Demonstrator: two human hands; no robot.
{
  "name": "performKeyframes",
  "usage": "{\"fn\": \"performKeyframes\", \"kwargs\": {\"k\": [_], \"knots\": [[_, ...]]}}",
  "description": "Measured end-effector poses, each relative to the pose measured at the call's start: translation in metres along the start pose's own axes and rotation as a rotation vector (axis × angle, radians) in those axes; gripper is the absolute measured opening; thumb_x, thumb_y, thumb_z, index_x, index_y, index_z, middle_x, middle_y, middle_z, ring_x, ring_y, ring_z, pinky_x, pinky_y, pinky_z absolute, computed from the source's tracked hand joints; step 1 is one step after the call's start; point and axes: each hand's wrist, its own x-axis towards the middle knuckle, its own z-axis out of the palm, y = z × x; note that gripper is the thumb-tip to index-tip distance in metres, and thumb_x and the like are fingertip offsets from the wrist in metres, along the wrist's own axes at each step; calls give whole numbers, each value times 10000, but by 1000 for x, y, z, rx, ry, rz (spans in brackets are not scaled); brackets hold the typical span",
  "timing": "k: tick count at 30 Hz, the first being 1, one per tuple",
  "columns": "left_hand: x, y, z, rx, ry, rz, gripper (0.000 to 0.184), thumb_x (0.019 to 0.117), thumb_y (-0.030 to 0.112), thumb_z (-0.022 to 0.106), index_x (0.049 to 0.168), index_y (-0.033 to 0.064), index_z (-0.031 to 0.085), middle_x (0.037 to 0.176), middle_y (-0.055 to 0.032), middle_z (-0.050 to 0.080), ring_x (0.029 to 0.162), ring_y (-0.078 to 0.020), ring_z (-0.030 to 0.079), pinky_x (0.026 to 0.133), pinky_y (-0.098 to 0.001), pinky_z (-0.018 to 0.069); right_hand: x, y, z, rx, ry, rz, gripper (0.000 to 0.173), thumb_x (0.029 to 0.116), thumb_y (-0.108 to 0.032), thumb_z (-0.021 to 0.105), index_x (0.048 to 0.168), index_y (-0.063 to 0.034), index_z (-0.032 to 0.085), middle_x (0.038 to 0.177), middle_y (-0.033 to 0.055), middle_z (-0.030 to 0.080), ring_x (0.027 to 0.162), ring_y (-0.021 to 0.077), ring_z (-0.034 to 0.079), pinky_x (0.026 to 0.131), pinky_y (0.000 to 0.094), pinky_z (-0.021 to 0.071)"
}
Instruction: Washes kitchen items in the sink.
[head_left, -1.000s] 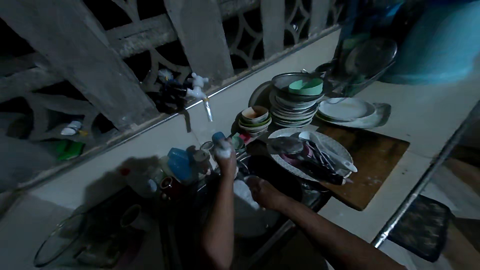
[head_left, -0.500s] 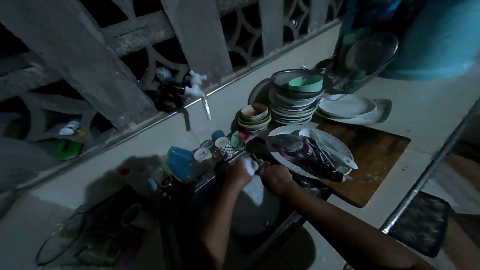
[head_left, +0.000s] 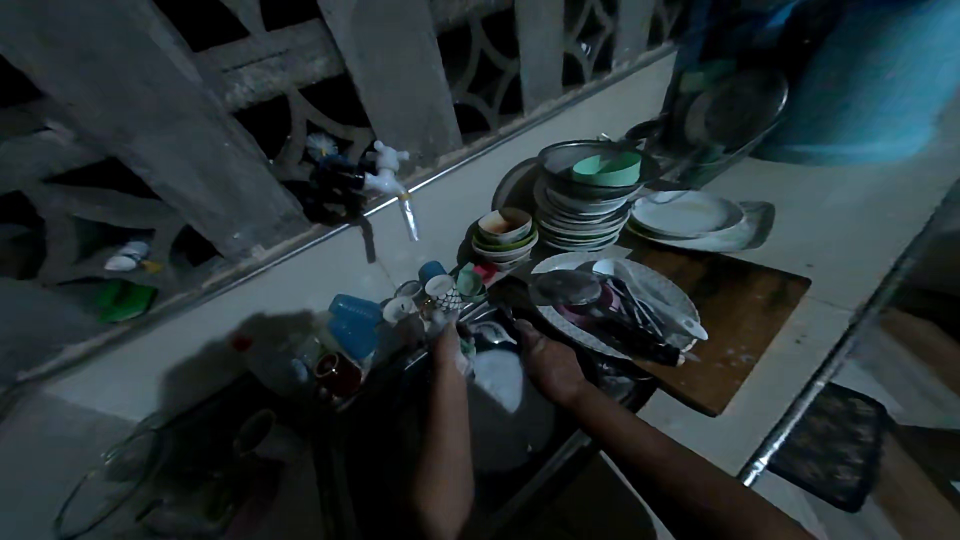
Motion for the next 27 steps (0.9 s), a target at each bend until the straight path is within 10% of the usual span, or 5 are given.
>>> {"fn": "performKeyframes", "kwargs": {"k": [6, 11, 20, 25, 27], "knots": [[-36, -21, 23, -504, -242, -166, 286, 1081, 205, 355, 1181, 10, 537, 954, -146, 671, 790, -228, 687, 684, -379, 595, 25, 25, 53, 785, 25, -33, 669, 1114, -440, 323, 1614, -19, 178, 1207, 267, 615, 960, 316, 659, 867, 477, 543], [-75, -31, 52, -152, -277, -114, 373, 1116, 197, 390, 1403, -24, 479, 1236, -202, 595, 1056, -239, 597, 921, -406, 512, 21, 33, 45, 1092, 104, -10, 637, 1123, -411, 283, 1597, 10, 224, 1632, 270, 270, 1471, 355, 375, 1185, 502, 345], [-90, -8, 95, 337, -522, 159, 349, 1102, 101, 396, 1363, -95, 520, 1317, -270, 584, 1222, -304, 570, 1065, -431, 452, 4, 44, -30, 1194, 265, 154, 443, 1104, -306, 462, 1345, 57, 535, 1156, 208, 636, 1031, 232, 623, 936, 401, 511], [-99, 3, 111, 668, -654, 142, 368, 1068, 177, 511, 1382, -12, 551, 1278, -248, 615, 1133, -322, 617, 972, -486, 504, 25, 81, -49, 1290, 458, 184, 374, 1114, -283, 427, 1258, 27, 579, 962, 118, 612, 792, 167, 577, 733, 356, 515], [-99, -16, 104, 590, -714, 22, 374, 1075, 224, 528, 1390, 23, 535, 1070, -172, 624, 811, -207, 605, 701, -365, 532, 38, 102, -61, 1381, 465, 173, 370, 1112, -302, 406, 1235, 6, 569, 931, 99, 642, 743, 162, 618, 679, 350, 546]]}}
